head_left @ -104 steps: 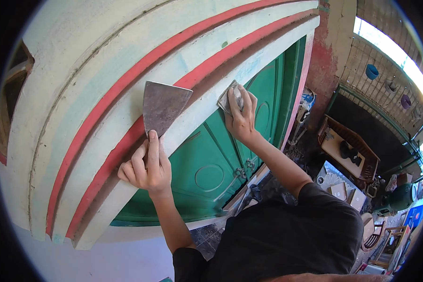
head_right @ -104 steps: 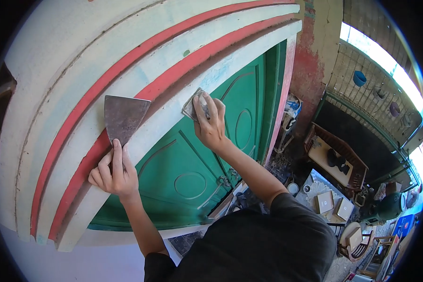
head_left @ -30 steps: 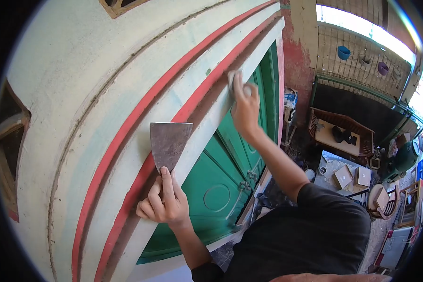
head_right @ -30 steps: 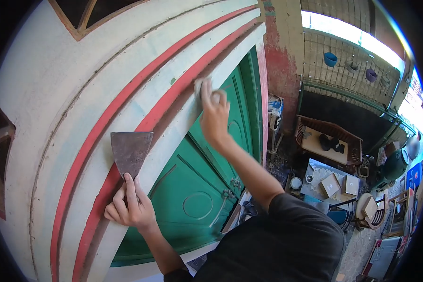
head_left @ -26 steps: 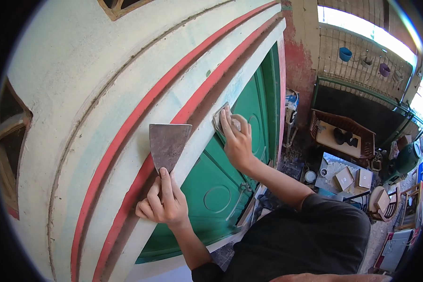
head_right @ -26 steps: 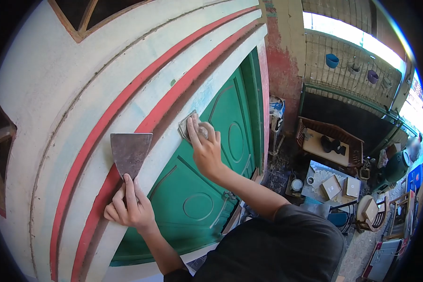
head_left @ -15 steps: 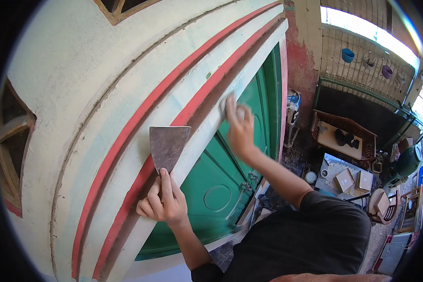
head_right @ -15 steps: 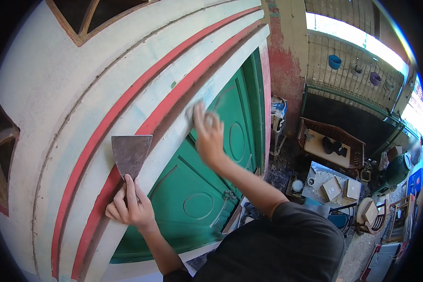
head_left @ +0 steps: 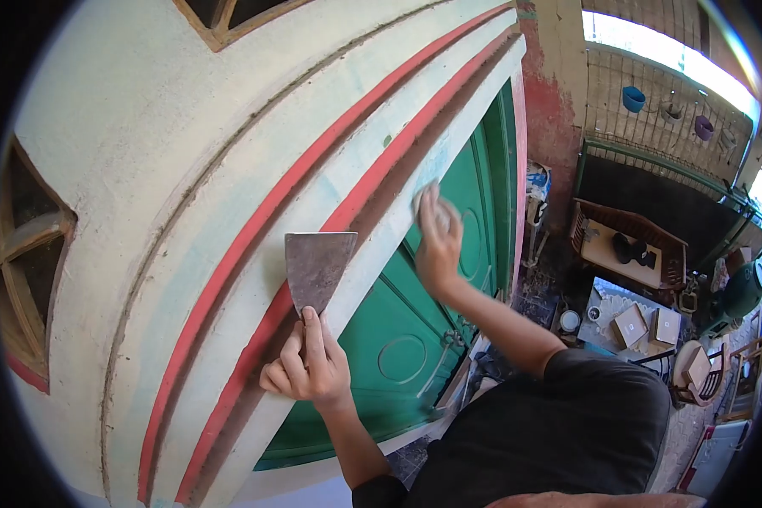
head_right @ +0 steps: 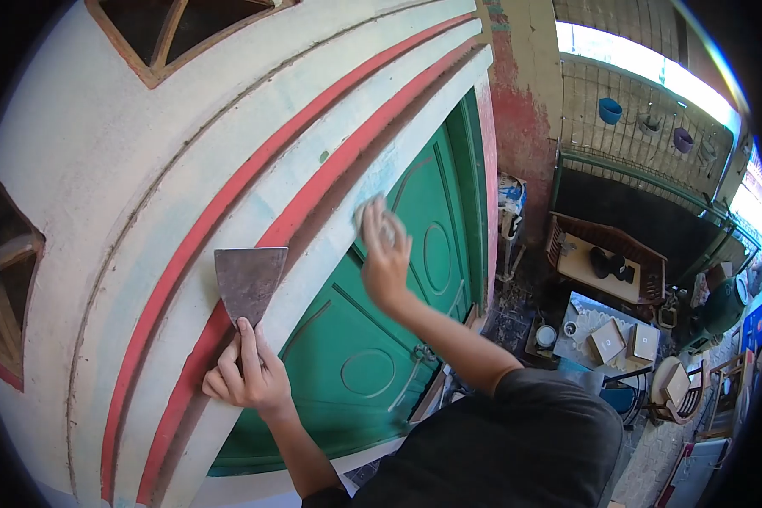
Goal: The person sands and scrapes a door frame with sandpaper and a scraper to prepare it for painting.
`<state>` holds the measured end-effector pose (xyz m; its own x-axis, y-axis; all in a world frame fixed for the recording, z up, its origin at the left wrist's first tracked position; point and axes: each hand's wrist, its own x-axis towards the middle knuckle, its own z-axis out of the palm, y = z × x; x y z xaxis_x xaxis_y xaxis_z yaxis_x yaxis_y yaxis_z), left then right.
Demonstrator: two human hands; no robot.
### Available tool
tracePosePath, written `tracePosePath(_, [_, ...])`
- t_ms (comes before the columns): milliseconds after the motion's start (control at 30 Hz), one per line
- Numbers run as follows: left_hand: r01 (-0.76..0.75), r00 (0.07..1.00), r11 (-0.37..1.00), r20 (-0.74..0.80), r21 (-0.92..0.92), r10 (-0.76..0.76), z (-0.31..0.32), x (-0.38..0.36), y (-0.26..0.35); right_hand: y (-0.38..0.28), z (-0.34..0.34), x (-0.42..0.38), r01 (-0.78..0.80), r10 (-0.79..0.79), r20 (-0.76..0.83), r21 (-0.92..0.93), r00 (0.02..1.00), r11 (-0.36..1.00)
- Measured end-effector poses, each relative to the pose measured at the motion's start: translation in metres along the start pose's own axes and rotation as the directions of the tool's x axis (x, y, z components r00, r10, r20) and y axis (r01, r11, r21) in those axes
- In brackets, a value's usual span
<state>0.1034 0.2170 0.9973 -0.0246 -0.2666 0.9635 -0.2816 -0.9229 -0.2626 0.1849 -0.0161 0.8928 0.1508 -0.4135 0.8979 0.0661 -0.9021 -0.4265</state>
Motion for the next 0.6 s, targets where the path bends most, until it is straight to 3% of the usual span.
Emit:
tracePosePath(67, [0.001,1.0,1.0,0.008,0.02,-0.002,0.0,0.0,0.0,0.001,0.0,-0.011,0.003,-0.003,0.037,-0.013,0.999,1.0])
tracePosePath(133, [-0.001,1.0,1.0,0.01,0.022,0.0,0.001,0.0,0.0,0.02,0.002,-0.004,0.154,-0.153,0.042,-0.033,0.987,0.987])
tracePosePath(200, [-0.003,1.0,1.0,0.008,0.03,0.003,0.001,-0.001,-0.001,0.057,0.018,0.025,0.156,-0.155,0.022,-0.043,0.988,0.987])
tracePosePath(267, [-0.007,1.0,1.0,0.006,0.02,0.007,0.0,0.002,0.0,0.079,0.021,0.059,-0.012,0.017,0.047,-0.114,0.999,0.993])
tracePosePath(367, [-0.013,1.0,1.0,-0.003,0.011,0.013,-0.001,0.004,0.0,0.056,0.013,0.056,-0.076,0.077,0.047,-0.019,0.996,0.997])
tracePosePath(433, [-0.005,1.0,1.0,0.002,0.006,0.005,0.0,0.002,0.002,0.018,0.007,0.021,0.03,-0.029,-0.028,0.052,0.999,0.998])
tracePosePath(500, [0.001,1.0,1.0,-0.007,0.022,-0.001,0.001,0.001,0.001,-0.006,-0.012,-0.011,0.09,-0.094,0.056,0.066,0.994,0.994])
tracePosePath(600, [0.006,1.0,1.0,0.006,0.009,-0.006,0.0,0.003,0.0,0.007,-0.018,0.016,0.14,-0.143,0.09,0.04,0.986,0.989])
